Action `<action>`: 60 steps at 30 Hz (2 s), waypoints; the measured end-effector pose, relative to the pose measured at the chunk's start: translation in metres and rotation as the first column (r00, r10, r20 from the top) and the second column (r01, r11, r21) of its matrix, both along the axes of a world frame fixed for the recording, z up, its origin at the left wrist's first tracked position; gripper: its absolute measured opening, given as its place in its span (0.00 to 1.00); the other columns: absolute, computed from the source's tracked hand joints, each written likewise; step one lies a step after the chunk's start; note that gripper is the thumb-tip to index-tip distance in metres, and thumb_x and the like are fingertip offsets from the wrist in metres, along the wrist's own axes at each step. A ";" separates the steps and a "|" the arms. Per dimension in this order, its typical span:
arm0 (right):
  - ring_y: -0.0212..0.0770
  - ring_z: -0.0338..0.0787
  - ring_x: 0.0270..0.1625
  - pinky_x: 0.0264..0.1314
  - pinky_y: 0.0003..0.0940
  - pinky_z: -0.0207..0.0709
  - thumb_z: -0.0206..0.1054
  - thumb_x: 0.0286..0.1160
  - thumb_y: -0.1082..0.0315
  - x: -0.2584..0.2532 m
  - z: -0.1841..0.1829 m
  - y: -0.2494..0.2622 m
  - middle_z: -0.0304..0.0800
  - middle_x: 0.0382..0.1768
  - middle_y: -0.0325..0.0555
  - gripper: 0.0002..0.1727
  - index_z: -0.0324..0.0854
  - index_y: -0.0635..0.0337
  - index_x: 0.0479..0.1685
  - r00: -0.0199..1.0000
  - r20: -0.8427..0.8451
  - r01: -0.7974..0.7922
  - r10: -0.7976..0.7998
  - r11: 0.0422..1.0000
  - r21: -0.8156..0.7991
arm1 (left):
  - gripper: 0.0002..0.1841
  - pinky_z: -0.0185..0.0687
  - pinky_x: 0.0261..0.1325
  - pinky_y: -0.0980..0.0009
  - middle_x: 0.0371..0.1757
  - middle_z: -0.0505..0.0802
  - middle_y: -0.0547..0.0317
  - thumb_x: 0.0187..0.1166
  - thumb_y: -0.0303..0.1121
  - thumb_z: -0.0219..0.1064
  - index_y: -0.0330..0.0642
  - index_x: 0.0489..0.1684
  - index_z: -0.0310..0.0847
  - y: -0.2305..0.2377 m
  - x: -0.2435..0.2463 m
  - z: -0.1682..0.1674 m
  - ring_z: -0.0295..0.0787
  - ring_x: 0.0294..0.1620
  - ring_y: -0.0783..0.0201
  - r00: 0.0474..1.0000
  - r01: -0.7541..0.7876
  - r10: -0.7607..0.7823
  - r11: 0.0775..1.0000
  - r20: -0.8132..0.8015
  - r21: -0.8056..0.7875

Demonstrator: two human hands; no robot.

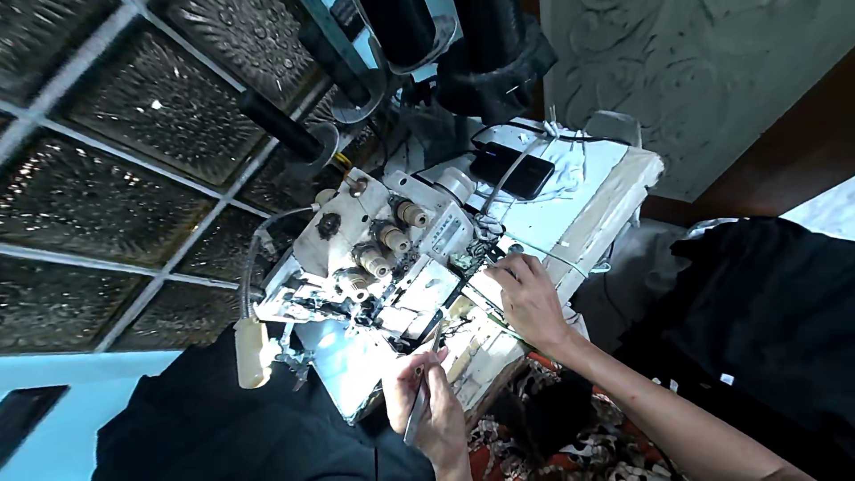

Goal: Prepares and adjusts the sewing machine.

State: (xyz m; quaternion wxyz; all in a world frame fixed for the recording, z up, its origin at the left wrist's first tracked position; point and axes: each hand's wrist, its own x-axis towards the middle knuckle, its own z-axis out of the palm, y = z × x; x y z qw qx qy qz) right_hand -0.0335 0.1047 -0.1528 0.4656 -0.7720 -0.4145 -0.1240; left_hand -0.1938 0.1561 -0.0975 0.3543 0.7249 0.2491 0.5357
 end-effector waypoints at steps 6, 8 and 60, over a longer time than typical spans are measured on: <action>0.60 0.90 0.59 0.59 0.53 0.83 0.65 0.61 0.82 0.001 -0.002 -0.001 0.94 0.48 0.52 0.16 0.94 0.57 0.43 1.000 0.020 -0.006 0.006 1.000 0.005 | 0.10 0.94 0.45 0.75 0.40 0.91 0.74 0.72 0.18 0.59 0.44 0.42 0.82 -0.002 -0.012 -0.004 0.92 0.41 0.77 0.999 -0.008 0.009 1.000 -0.044 0.011; 0.60 0.90 0.59 0.59 0.53 0.83 0.65 0.62 0.81 0.001 -0.002 -0.001 0.94 0.48 0.51 0.16 0.94 0.57 0.43 1.000 0.030 -0.001 0.001 1.000 0.004 | 0.10 0.93 0.46 0.76 0.40 0.91 0.74 0.73 0.19 0.60 0.44 0.42 0.82 -0.004 -0.019 -0.004 0.92 0.42 0.77 0.997 -0.016 0.018 0.999 -0.069 0.036; 0.71 0.89 0.56 0.57 0.66 0.79 0.59 0.71 0.76 0.009 0.005 -0.004 0.93 0.50 0.62 0.15 0.94 0.64 0.44 0.991 0.109 -0.063 0.073 0.994 -0.094 | 0.21 0.85 0.51 0.72 0.39 0.89 0.57 0.92 0.36 0.48 0.23 0.53 0.78 0.043 -0.130 0.104 0.87 0.40 0.76 0.819 -0.522 0.568 0.798 -0.086 0.302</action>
